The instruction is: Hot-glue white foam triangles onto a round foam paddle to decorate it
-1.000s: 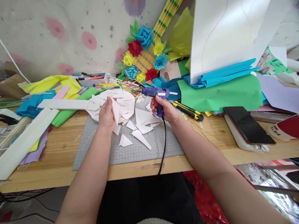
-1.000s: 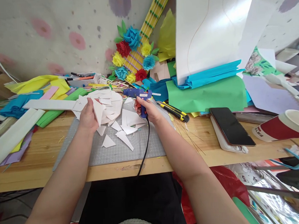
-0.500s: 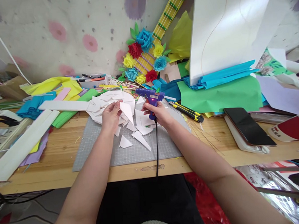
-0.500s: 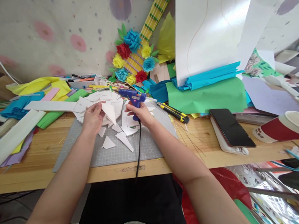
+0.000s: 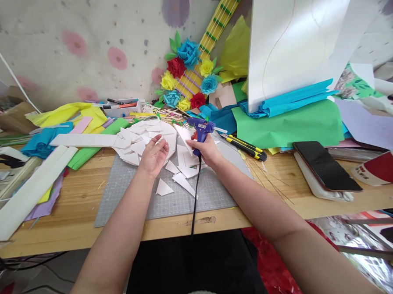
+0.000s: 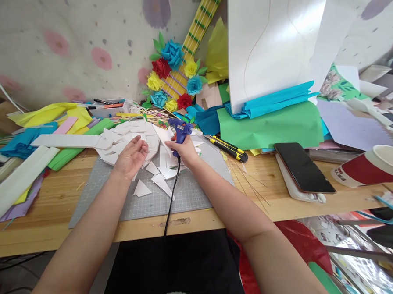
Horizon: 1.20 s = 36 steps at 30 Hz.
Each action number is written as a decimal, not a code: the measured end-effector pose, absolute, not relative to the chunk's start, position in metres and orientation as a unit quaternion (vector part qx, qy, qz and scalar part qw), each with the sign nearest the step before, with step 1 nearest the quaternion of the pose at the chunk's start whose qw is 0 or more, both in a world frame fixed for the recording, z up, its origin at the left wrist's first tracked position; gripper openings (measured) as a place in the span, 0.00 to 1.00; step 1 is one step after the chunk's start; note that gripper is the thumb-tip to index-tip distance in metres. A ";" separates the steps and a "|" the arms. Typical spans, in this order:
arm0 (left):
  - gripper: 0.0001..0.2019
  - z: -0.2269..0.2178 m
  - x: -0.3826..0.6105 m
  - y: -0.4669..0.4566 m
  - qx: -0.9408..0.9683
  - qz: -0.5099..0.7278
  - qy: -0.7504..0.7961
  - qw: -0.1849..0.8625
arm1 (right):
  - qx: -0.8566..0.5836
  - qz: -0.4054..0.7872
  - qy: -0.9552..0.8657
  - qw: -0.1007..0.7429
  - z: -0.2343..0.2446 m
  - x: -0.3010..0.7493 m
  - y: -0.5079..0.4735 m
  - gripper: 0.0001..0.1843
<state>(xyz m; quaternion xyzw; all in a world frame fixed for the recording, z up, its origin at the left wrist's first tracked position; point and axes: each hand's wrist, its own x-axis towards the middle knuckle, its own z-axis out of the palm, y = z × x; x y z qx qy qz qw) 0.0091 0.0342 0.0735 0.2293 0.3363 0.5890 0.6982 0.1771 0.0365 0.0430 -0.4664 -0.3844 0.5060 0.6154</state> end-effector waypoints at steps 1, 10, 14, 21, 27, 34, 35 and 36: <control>0.12 0.073 0.009 0.035 0.230 0.586 0.342 0.698 | -0.466 0.507 -0.386 0.614 0.042 0.177 0.037 0.32; 0.14 0.062 0.011 0.034 0.330 0.576 0.340 0.666 | -0.447 0.536 -0.420 0.580 0.041 0.171 0.031 0.32; 0.15 0.061 0.017 0.029 0.402 0.531 0.292 0.686 | -0.440 0.561 -0.426 0.557 0.044 0.167 0.026 0.32; 0.14 0.058 0.012 0.034 0.383 0.543 0.310 0.680 | -0.439 0.565 -0.413 0.564 0.050 0.178 0.029 0.32; 0.13 0.064 -0.003 0.040 0.366 0.529 0.366 0.672 | -0.392 0.597 -0.543 0.442 0.058 0.232 0.036 0.29; 0.12 0.065 -0.002 0.040 0.361 0.516 0.388 0.673 | -0.381 0.591 -0.619 0.350 0.053 0.242 0.037 0.28; 0.12 0.065 -0.002 0.040 0.360 0.517 0.386 0.674 | -0.381 0.591 -0.623 0.342 0.053 0.241 0.037 0.27; 0.12 0.064 -0.002 0.041 0.359 0.519 0.383 0.675 | -0.382 0.590 -0.627 0.337 0.054 0.240 0.037 0.27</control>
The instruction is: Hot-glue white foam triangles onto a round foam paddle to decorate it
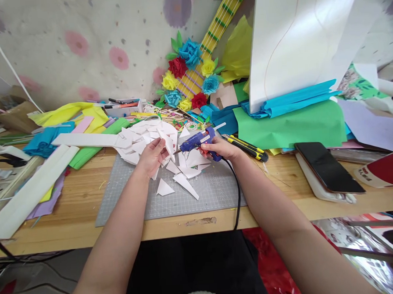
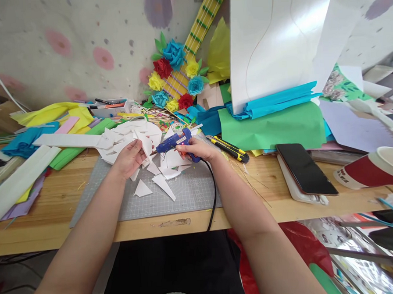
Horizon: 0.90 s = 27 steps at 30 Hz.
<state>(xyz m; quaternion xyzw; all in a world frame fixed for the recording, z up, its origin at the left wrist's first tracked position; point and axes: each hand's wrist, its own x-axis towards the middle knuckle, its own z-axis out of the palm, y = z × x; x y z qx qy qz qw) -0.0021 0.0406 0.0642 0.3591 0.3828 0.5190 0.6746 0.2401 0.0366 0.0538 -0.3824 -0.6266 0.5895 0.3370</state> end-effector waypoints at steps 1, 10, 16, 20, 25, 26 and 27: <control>0.12 0.064 -0.002 0.041 0.359 0.520 0.379 0.675 | -0.383 0.588 -0.629 0.333 0.054 0.240 0.036 0.27; 0.12 0.063 -0.002 0.037 0.380 0.482 0.382 0.691 | -0.408 0.559 -0.618 0.372 0.050 0.239 0.038 0.27; 0.17 0.067 -0.001 0.033 0.402 0.439 0.404 0.695 | -0.407 0.525 -0.621 0.417 0.054 0.236 0.037 0.29; 0.18 0.071 -0.001 0.030 0.412 0.416 0.402 0.704 | -0.434 0.505 -0.611 0.429 0.053 0.236 0.039 0.31; 0.17 0.073 0.001 0.029 0.399 0.423 0.411 0.703 | -0.434 0.507 -0.617 0.416 0.050 0.235 0.038 0.30; 0.17 0.073 0.001 0.029 0.398 0.425 0.414 0.700 | -0.432 0.515 -0.618 0.408 0.050 0.235 0.037 0.30; 0.17 0.073 0.001 0.029 0.398 0.427 0.417 0.697 | -0.429 0.523 -0.619 0.399 0.050 0.235 0.037 0.29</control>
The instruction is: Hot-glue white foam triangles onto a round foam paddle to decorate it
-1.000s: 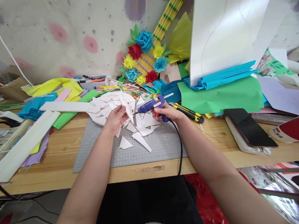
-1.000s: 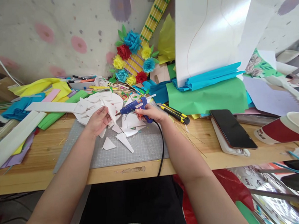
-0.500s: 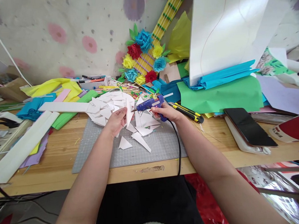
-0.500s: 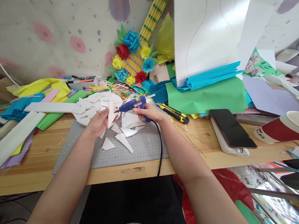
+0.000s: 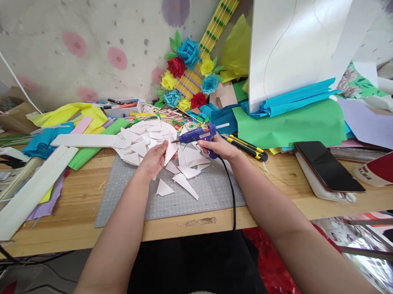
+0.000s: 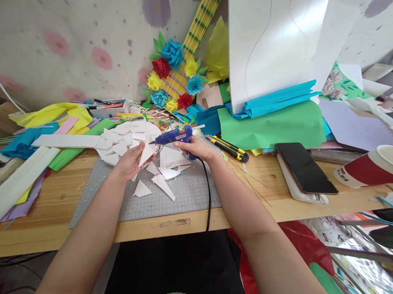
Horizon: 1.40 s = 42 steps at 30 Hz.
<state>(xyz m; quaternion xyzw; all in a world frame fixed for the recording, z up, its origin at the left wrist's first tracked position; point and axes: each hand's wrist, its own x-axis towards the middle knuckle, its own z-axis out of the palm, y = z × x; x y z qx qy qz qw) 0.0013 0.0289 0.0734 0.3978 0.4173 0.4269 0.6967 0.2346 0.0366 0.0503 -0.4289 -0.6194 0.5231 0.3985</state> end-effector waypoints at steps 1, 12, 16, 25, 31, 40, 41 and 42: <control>0.16 0.073 0.001 0.029 0.397 0.429 0.421 0.694 | -0.426 0.530 -0.622 0.388 0.051 0.235 0.036 0.29; 0.16 0.073 0.001 0.030 0.401 0.430 0.444 0.676 | -0.390 0.558 -0.636 0.364 0.054 0.233 0.036 0.25; 0.18 0.072 0.000 0.030 0.421 0.419 0.435 0.677 | -0.402 0.537 -0.612 0.419 0.049 0.234 0.039 0.25; 0.16 0.072 -0.002 0.029 0.423 0.397 0.426 0.694 | -0.417 0.515 -0.597 0.452 0.047 0.235 0.042 0.28; 0.17 0.074 -0.002 0.030 0.423 0.403 0.425 0.692 | -0.421 0.520 -0.600 0.439 0.044 0.237 0.043 0.28; 0.16 0.076 -0.003 0.030 0.394 0.430 0.427 0.691 | -0.417 0.529 -0.621 0.401 0.047 0.240 0.040 0.27; 0.16 0.075 -0.004 0.031 0.395 0.432 0.427 0.689 | -0.416 0.529 -0.623 0.399 0.048 0.240 0.039 0.27; 0.17 0.074 -0.004 0.031 0.396 0.433 0.427 0.688 | -0.417 0.529 -0.624 0.396 0.048 0.240 0.039 0.27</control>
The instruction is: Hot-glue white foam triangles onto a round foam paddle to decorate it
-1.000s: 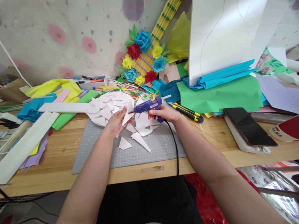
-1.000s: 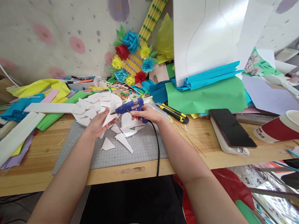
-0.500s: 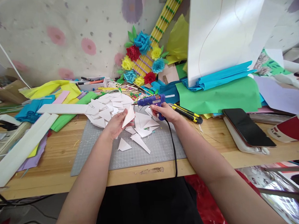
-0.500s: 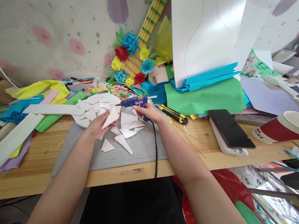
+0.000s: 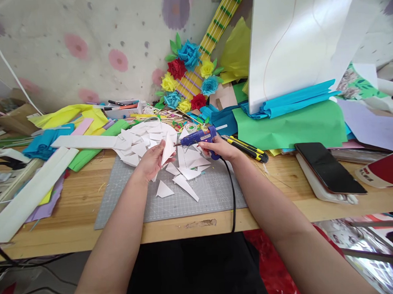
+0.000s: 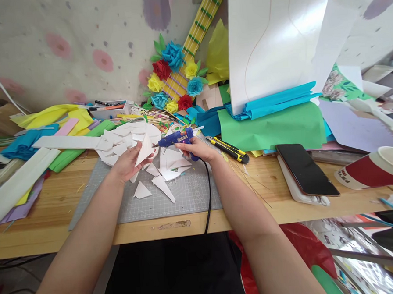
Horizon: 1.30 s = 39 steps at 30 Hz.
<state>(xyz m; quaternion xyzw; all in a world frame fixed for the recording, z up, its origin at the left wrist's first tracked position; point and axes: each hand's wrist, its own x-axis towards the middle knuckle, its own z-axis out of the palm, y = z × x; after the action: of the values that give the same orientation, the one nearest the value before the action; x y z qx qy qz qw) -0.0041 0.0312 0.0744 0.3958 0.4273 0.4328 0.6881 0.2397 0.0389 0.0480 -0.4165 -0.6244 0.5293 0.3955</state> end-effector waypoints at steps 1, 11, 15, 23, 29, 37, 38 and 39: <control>0.17 0.074 -0.004 0.032 0.397 0.433 0.430 0.686 | -0.417 0.531 -0.626 0.390 0.048 0.239 0.038 0.27; 0.17 0.072 -0.002 0.032 0.398 0.434 0.443 0.676 | -0.413 0.547 -0.642 0.342 0.054 0.228 0.031 0.27; 0.19 0.071 -0.003 0.033 0.403 0.431 0.448 0.671 | -0.416 0.552 -0.641 0.334 0.053 0.229 0.031 0.26; 0.18 0.076 -0.004 0.033 0.383 0.436 0.454 0.676 | -0.393 0.566 -0.621 0.374 0.052 0.229 0.033 0.25; 0.20 0.080 -0.020 0.038 0.393 0.476 0.446 0.648 | -0.393 0.591 -0.510 0.485 0.044 0.227 0.040 0.29; 0.15 0.095 -0.020 0.058 0.496 0.529 0.568 0.390 | -0.392 0.602 -0.440 0.539 0.039 0.229 0.048 0.29; 0.15 0.099 -0.015 0.063 0.525 0.491 0.590 0.367 | -0.390 0.604 -0.439 0.539 0.039 0.229 0.048 0.29; 0.16 0.101 -0.009 0.068 0.556 0.448 0.616 0.334 | -0.387 0.607 -0.438 0.539 0.038 0.228 0.048 0.29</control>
<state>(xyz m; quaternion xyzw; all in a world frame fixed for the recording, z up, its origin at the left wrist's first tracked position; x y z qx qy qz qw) -0.0091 0.0682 0.1014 0.5561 0.6155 0.4475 0.3342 0.2283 0.0485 0.0384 -0.3871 -0.4383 0.6067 0.5386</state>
